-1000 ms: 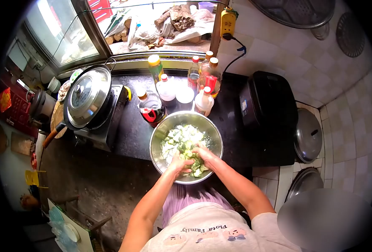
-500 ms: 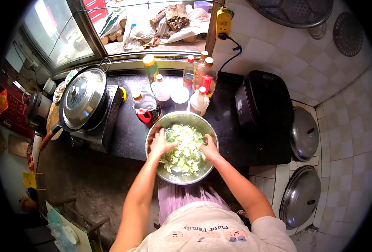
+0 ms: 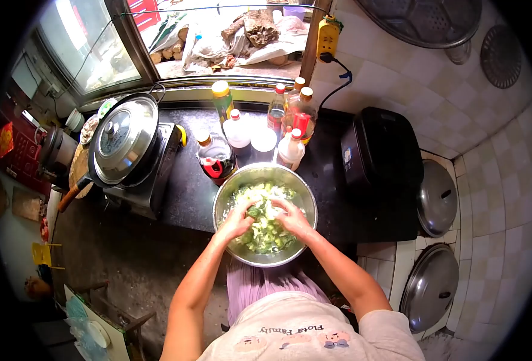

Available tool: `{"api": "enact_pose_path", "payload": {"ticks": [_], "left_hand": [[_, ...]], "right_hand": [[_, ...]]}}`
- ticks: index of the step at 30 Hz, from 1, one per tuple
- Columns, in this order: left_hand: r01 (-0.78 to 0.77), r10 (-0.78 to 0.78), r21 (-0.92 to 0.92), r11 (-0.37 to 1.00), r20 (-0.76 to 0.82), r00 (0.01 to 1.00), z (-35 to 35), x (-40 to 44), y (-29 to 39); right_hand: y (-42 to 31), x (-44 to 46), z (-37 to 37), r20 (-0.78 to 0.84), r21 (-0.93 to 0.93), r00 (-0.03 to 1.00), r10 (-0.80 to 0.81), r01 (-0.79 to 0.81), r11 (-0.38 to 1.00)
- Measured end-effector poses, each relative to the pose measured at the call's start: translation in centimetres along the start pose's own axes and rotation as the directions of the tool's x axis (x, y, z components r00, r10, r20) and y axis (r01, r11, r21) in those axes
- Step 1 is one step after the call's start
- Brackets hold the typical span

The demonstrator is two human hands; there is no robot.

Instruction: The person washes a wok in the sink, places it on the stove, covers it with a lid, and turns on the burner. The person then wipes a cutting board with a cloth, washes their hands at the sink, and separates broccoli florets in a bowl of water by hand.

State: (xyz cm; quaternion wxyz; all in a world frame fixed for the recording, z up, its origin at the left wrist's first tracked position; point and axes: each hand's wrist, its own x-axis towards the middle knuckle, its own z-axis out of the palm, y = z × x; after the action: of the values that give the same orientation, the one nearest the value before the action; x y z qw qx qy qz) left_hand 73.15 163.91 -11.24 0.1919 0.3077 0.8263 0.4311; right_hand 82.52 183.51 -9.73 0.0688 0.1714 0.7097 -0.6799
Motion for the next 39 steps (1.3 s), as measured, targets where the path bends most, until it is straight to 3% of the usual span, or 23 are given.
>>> {"api": "enact_pose_path", "payload": {"ticks": [1, 2, 3, 5, 6, 7, 9, 11, 12, 13, 16, 19, 20, 22, 23, 25, 27, 29, 31, 33, 35, 37, 39], "left_hand": [[-0.123, 0.125, 0.071, 0.99, -0.027, 0.992, -0.1, 0.5, -0.8], [0.065, -0.061, -0.063, 0.996, 0.07, 0.996, -1.7, 0.9, 1.0], [0.06, -0.062, 0.072, 0.996, 0.017, 0.998, -1.9, 1.9, -0.1], [0.276, -0.272, 0.049, 0.96, -0.072, 0.959, -2.2, 3.0, -0.7], [0.259, -0.254, 0.023, 0.965, -0.137, 0.958, -0.6, 3.6, -3.1], [0.379, -0.373, 0.088, 0.921, -0.075, 0.925, -0.1, 3.7, -1.4], [0.427, -0.415, 0.177, 0.887, -0.099, 0.904, 2.7, 2.8, 1.7], [0.233, -0.229, -0.108, 0.967, 0.049, 0.972, 4.8, 2.8, -0.4], [0.256, -0.241, -0.291, 0.922, 0.09, 0.966, 5.1, 2.5, -0.8], [0.291, -0.266, -0.345, 0.892, 0.118, 0.957, 4.9, 2.2, -1.5], [0.411, -0.352, -0.443, 0.796, 0.213, 0.911, 0.4, 0.9, 2.6], [0.282, -0.298, -0.472, 0.835, 0.043, 0.954, -0.2, -0.6, 0.9], [0.32, -0.348, -0.455, 0.831, 0.024, 0.937, -1.7, -1.5, 4.0], [0.052, -0.051, 0.002, 0.999, -0.182, 0.982, -0.6, -2.5, 2.0], [-0.07, 0.129, 0.253, 0.965, -0.224, 0.966, -0.1, -3.1, 1.3], [0.178, -0.173, 0.249, 0.952, -0.04, 0.984, 1.3, -4.0, 3.5], [-0.007, 0.002, 0.239, 0.971, 0.02, 1.0, 4.0, -5.2, 3.7], [-0.01, -0.041, 0.396, 0.918, 0.12, 0.992, 4.8, -5.6, 4.1], [0.108, -0.155, 0.37, 0.923, 0.101, 0.983, 4.6, -5.3, 2.6], [0.19, -0.154, 0.424, 0.886, -0.117, 0.981, 3.8, -5.2, 2.8], [0.218, -0.134, 0.449, 0.866, -0.211, 0.968, 2.8, -5.0, 2.5], [0.072, -0.006, 0.425, 0.902, -0.153, 0.988, 3.0, -4.7, 1.5], [-0.164, 0.203, 0.342, 0.925, -0.079, 0.976, 3.9, -4.4, 2.7]], "right_hand": [[0.6, 0.2, -0.3, -0.052, -0.106, 0.998, -0.037, 0.031, 0.994], [1.7, 0.4, -0.7, -0.101, -0.212, 0.992, -0.075, 0.052, 0.976], [1.0, 0.0, -0.8, -0.143, -0.318, 0.983, -0.117, 0.066, 0.946], [1.0, -0.4, -1.2, -0.3, -0.265, 0.954, 0.021, -0.105, 0.959], [2.7, 0.3, -1.2, -0.375, -0.226, 0.924, 0.077, -0.172, 0.959], [5.1, 1.2, -1.1, -0.446, -0.181, 0.885, 0.133, -0.235, 0.955], [8.4, 3.0, 0.3, -0.299, 0.163, 0.886, 0.355, -0.319, 0.934], [3.4, 1.2, 0.4, -0.023, 0.309, 0.934, 0.357, -0.333, 0.891], [3.3, 0.9, 0.1, -0.018, 0.332, 0.942, 0.336, -0.311, 0.89], [5.6, 1.6, -0.9, -0.005, 0.188, 0.967, 0.254, -0.248, 0.95], [1.9, -0.5, -2.4, 0.071, 0.232, 0.969, 0.237, -0.247, 0.941], [3.2, -0.2, -2.5, -0.006, 0.144, 0.98, 0.201, -0.198, 0.97], [3.5, -0.1, -2.4, -0.03, 0.093, 0.984, 0.174, -0.17, 0.981], [4.1, 0.1, -2.1, -0.076, -0.01, 0.991, 0.114, -0.115, 0.993], [4.5, 0.4, -2.0, -0.139, -0.178, 0.99, 0.014, -0.039, 0.983], [5.3, 0.8, -1.5, -0.209, -0.502, 0.954, -0.213, 0.082, 0.861], [3.6, 0.4, -0.8, -0.189, -0.524, 0.978, -0.09, -0.023, 0.851], [4.4, 0.5, -0.5, -0.146, -0.613, 0.989, 0.006, -0.095, 0.784], [4.8, 0.8, -0.9, -0.113, -0.584, 0.993, 0.043, -0.101, 0.805], [4.1, 0.6, -1.0, -0.128, -0.53, 0.991, 0.028, -0.092, 0.843], [3.5, 0.6, -1.2, -0.214, -0.62, 0.951, -0.225, 0.046, 0.783], [3.0, 1.3, -0.9, -0.262, -0.638, 0.901, -0.347, 0.108, 0.763], [3.3, 0.9, -0.3, -0.144, -0.785, 0.939, -0.314, 0.085, 0.614]]}}
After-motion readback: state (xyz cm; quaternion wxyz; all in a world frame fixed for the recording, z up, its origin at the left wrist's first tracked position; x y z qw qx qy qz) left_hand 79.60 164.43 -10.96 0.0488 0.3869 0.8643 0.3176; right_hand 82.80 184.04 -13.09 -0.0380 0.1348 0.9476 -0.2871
